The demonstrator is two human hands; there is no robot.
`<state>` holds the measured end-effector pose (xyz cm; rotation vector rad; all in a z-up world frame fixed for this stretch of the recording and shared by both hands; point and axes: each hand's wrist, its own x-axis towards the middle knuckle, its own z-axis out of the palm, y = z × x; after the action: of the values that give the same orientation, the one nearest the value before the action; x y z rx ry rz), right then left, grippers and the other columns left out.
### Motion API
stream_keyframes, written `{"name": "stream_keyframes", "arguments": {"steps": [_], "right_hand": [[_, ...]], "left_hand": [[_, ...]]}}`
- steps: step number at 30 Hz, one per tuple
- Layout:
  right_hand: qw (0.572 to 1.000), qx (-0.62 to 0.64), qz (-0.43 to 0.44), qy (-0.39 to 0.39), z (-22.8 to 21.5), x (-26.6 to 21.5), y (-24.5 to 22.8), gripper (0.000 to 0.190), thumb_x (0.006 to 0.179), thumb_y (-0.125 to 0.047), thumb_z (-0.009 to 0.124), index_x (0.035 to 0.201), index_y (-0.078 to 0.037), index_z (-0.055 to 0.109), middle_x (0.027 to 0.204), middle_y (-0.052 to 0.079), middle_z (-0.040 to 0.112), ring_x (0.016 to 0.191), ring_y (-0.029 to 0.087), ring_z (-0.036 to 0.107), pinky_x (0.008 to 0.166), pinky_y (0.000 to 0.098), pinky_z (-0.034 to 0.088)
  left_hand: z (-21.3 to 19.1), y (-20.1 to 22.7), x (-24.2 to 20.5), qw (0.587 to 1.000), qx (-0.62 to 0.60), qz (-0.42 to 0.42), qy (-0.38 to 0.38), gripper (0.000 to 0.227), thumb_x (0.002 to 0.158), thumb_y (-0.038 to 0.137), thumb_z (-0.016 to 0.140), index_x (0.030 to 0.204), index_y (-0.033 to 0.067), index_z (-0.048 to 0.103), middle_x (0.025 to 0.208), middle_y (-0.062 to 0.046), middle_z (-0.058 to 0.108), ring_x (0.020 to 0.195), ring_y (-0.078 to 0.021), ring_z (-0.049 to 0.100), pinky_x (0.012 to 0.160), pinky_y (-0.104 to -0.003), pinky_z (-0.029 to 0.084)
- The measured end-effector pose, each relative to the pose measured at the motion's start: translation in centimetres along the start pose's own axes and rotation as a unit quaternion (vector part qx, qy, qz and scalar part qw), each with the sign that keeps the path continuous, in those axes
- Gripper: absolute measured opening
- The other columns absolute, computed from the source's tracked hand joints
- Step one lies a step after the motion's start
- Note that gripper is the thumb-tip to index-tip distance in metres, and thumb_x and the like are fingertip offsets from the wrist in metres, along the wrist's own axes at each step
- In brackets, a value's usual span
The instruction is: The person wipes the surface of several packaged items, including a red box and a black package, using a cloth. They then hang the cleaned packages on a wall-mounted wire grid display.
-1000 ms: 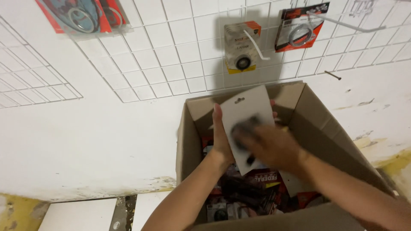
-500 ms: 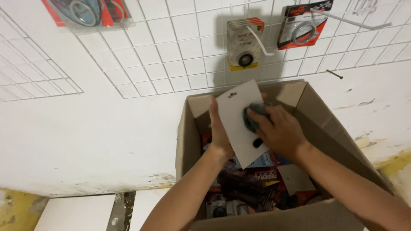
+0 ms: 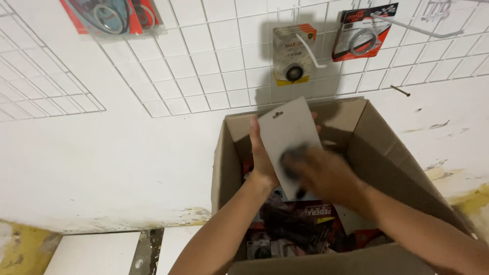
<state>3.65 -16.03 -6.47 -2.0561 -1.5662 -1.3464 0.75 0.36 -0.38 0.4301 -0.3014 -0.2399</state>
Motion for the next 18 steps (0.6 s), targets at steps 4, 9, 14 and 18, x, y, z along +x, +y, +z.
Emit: {"name": "stream_keyframes", "arguments": {"steps": [4,9,14,18], "right_hand": [[0.984,0.091,-0.151,0.004,-1.6,1.0,-1.1,0.027,0.102,-0.027,0.057,0.123,-0.017,0.071,0.107,0.016,0.063,0.078,0.026,0.064,0.066,0.0360,0.056],[0.992,-0.023,0.123,0.013,-0.7,-0.4,3.3,0.048,0.090,-0.028,0.069,0.137,-0.014,0.066,0.107,0.008,0.052,0.079,0.026,0.058,0.065,0.0372,0.055],[0.994,0.082,-0.064,0.019,0.0,0.9,-0.1,0.032,0.099,-0.018,0.054,0.128,-0.011,0.066,0.103,0.017,0.058,0.077,0.035,0.062,0.059,0.0450,0.053],[0.996,-0.082,-0.017,0.004,-1.3,1.0,4.3,0.036,0.098,-0.010,0.054,0.133,-0.005,0.062,0.106,0.021,0.054,0.078,0.040,0.056,0.066,0.0521,0.051]], "left_hand": [[0.3,0.3,-0.2,0.998,0.037,0.038,0.039,0.098,0.093,0.083,0.038,0.150,0.0038,0.048,0.135,-0.017,0.058,0.120,-0.0307,0.057,0.110,-0.041,0.036],[-0.6,0.2,-0.2,0.996,-0.064,-0.031,-0.056,0.108,0.091,0.090,0.041,0.152,0.0014,0.046,0.149,-0.021,0.049,0.137,-0.0324,0.048,0.117,-0.041,0.033],[-2.1,-1.5,0.4,0.988,0.144,-0.042,-0.033,0.122,0.073,0.093,0.025,0.153,0.0017,0.044,0.136,-0.018,0.060,0.122,-0.0325,0.059,0.099,-0.055,0.048],[-6.5,-2.5,0.3,0.990,0.012,-0.060,0.124,0.117,0.071,0.096,0.051,0.150,0.0092,0.050,0.151,-0.016,0.050,0.128,-0.0299,0.054,0.113,-0.043,0.037]]}}
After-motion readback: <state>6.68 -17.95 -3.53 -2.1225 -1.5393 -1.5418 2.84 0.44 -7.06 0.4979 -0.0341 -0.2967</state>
